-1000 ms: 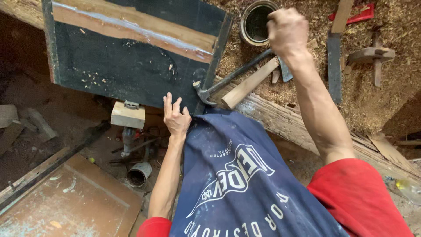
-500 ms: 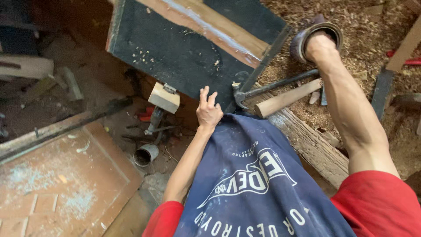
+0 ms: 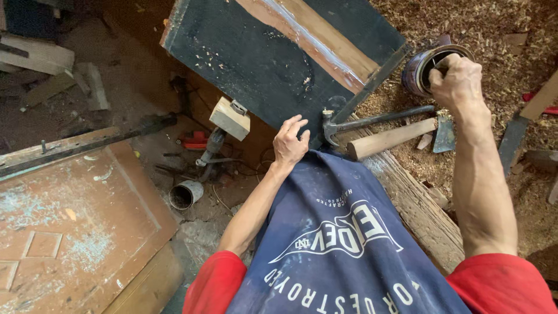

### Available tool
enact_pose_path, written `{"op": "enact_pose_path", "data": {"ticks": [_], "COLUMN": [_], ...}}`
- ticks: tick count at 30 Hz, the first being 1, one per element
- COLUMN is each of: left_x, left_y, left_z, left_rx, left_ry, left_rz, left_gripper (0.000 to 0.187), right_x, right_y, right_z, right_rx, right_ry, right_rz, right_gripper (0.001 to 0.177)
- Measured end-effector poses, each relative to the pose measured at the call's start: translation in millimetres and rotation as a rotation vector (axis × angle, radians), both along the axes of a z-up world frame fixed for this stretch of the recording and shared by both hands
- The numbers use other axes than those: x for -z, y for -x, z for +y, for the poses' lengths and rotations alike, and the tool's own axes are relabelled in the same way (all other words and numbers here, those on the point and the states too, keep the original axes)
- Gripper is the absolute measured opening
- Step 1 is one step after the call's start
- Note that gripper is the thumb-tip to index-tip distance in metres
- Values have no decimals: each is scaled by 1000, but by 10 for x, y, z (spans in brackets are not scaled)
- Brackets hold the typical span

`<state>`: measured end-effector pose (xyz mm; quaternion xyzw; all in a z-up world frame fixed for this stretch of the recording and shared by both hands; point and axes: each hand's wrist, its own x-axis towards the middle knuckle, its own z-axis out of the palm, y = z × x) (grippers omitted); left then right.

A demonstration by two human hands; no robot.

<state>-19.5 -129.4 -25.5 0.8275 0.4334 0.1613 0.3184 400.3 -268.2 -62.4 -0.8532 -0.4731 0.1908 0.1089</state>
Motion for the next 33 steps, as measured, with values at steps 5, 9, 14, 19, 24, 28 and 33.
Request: {"op": "enact_pose_path", "data": {"ticks": [5, 9, 14, 19, 24, 28, 33], "left_x": [-162, -189, -191, -224, -246, -265, -340], "left_y": [-153, -232, -319, -449, -570, -640, -614], "left_z": [-51, -59, -83, -124, -113, -78, -54], "left_rx": [57, 106, 165, 176, 235, 256, 167], "left_ry": [60, 85, 104, 135, 131, 70, 223], "left_rz": [-87, -91, -85, -68, -77, -109, -105], "left_gripper": [26, 27, 28, 26, 28, 28, 30], "right_x": [-119, -236, -259, 26, -198, -273, -3], "right_y": [115, 193, 252, 270, 397, 482, 580], "right_z": [-118, -172, -268, -344, -316, -225, -315], "right_rx": [58, 245, 310, 421, 292, 455, 440], "right_ry": [-363, -406, -482, -410, -595, -408, -514], "right_rz": [4, 153, 199, 253, -18, -81, 43], "right_gripper": [15, 26, 21, 20, 19, 30, 21]}}
